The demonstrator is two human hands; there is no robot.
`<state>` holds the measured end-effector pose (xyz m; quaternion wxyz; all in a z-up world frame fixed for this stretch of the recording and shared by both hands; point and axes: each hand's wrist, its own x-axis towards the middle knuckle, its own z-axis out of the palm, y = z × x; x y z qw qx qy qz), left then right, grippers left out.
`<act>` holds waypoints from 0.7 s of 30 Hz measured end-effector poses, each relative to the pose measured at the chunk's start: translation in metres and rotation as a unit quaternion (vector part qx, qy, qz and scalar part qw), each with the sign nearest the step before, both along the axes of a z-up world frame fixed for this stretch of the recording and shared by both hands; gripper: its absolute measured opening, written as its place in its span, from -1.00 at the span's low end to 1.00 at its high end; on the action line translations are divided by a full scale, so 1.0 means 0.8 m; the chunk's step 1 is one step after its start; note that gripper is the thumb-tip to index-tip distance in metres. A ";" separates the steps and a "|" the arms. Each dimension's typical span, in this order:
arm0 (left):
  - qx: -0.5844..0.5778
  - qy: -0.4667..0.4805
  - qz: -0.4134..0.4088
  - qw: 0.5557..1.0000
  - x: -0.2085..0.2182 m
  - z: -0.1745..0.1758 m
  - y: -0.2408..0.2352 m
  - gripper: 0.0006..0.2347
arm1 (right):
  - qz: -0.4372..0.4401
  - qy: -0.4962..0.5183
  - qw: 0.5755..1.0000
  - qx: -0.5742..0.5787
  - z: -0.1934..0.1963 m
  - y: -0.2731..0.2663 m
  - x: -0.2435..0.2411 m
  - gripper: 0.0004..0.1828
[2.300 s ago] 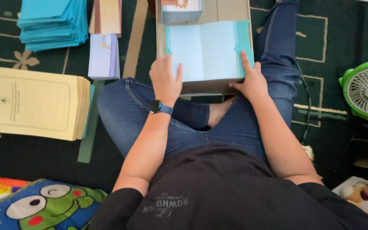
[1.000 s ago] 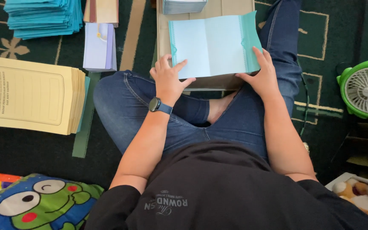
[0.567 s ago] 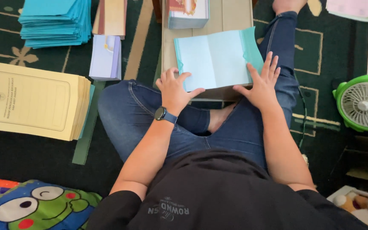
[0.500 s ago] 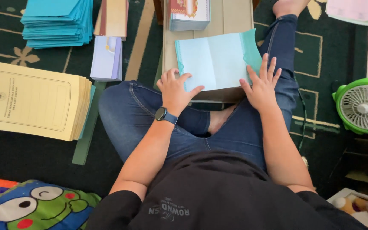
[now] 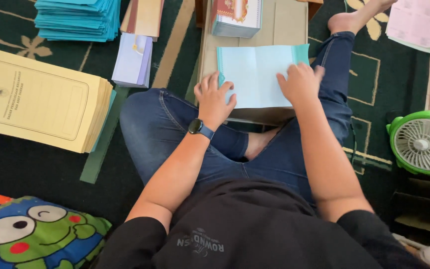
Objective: The person is manually folding printed cards or brochures one by one along a pre-scored line.
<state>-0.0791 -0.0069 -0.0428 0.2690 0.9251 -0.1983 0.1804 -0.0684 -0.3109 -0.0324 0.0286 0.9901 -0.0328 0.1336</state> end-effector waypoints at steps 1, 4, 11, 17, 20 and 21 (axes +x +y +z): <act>-0.001 -0.001 0.001 1.000 -0.004 0.010 0.001 -0.85 | 0.001 -0.001 1.000 -0.001 0.033 0.025 0.021 -0.50; -0.004 -0.032 -0.005 0.999 -0.011 0.029 0.006 -0.89 | 0.078 0.063 0.989 0.106 0.099 0.089 0.088 -0.70; 0.004 -0.022 0.000 1.000 -0.016 0.032 0.006 -0.89 | 0.069 -0.030 0.967 0.245 0.092 0.178 0.205 -0.52; 0.008 -0.040 0.010 0.999 -0.016 0.035 0.006 -0.87 | -0.008 0.016 0.969 0.247 0.098 0.204 0.222 -0.28; 0.005 -0.031 0.005 0.999 -0.016 0.038 0.008 -0.88 | -0.014 0.034 0.965 0.260 0.094 0.194 0.234 -0.34; 0.005 -0.027 0.001 1.000 -0.016 0.039 0.008 -0.89 | -0.010 0.049 0.959 0.277 0.095 0.189 0.235 -0.36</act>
